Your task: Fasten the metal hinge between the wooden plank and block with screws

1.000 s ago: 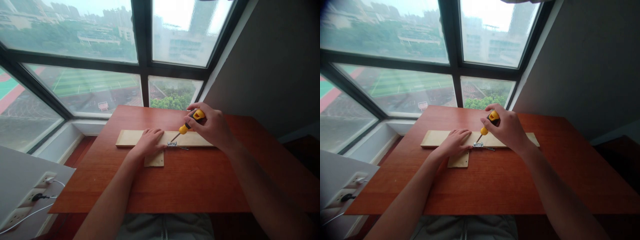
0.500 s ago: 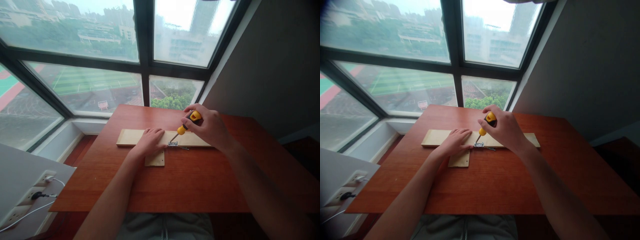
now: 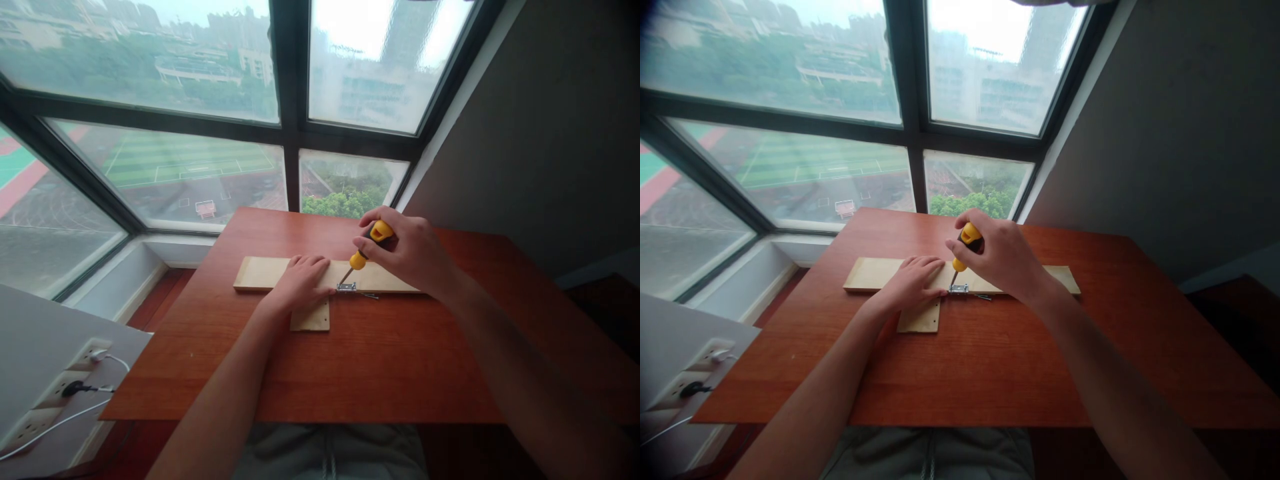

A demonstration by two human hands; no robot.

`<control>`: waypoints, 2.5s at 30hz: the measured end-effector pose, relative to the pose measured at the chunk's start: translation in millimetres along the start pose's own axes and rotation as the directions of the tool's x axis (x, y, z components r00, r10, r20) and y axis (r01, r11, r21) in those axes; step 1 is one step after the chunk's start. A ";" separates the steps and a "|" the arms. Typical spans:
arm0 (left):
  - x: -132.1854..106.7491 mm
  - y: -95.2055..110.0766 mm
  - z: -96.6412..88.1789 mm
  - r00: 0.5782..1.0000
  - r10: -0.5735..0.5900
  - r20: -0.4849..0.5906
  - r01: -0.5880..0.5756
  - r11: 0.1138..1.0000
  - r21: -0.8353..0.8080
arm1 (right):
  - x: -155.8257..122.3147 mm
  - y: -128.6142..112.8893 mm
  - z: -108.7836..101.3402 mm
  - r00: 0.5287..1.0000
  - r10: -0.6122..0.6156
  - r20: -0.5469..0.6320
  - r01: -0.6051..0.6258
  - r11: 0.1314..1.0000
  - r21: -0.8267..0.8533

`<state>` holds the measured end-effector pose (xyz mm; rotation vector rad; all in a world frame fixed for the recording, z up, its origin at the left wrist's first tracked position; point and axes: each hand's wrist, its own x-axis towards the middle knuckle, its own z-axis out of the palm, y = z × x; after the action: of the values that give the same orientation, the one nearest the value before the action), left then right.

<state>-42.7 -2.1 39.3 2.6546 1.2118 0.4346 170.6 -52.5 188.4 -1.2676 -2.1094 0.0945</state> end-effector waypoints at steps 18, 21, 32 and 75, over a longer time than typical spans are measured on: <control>0.5 0.7 0.8 1.000 -0.005 -0.006 0.005 1.000 0.016 | 5.0 14.3 -0.2 0.990 0.133 -0.049 -0.139 0.980 -0.145; 0.7 0.6 1.0 1.000 -0.006 -0.001 0.006 1.000 0.022 | 5.6 15.0 0.7 0.984 0.165 -0.061 -0.173 0.973 -0.153; 0.3 1.7 -0.4 1.000 0.000 -0.009 0.000 1.000 0.004 | 9.5 -15.5 -4.6 0.988 0.039 0.152 -0.021 0.992 -0.121; 0.0 2.7 -0.4 1.000 -0.002 -0.012 0.002 1.000 -0.004 | 21.3 -17.3 -5.1 0.980 0.067 0.188 -0.002 0.946 -0.324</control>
<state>-40.9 -3.8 40.4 2.6508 1.2158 0.4525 153.9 -45.8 209.7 -1.5409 -2.3420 -0.1208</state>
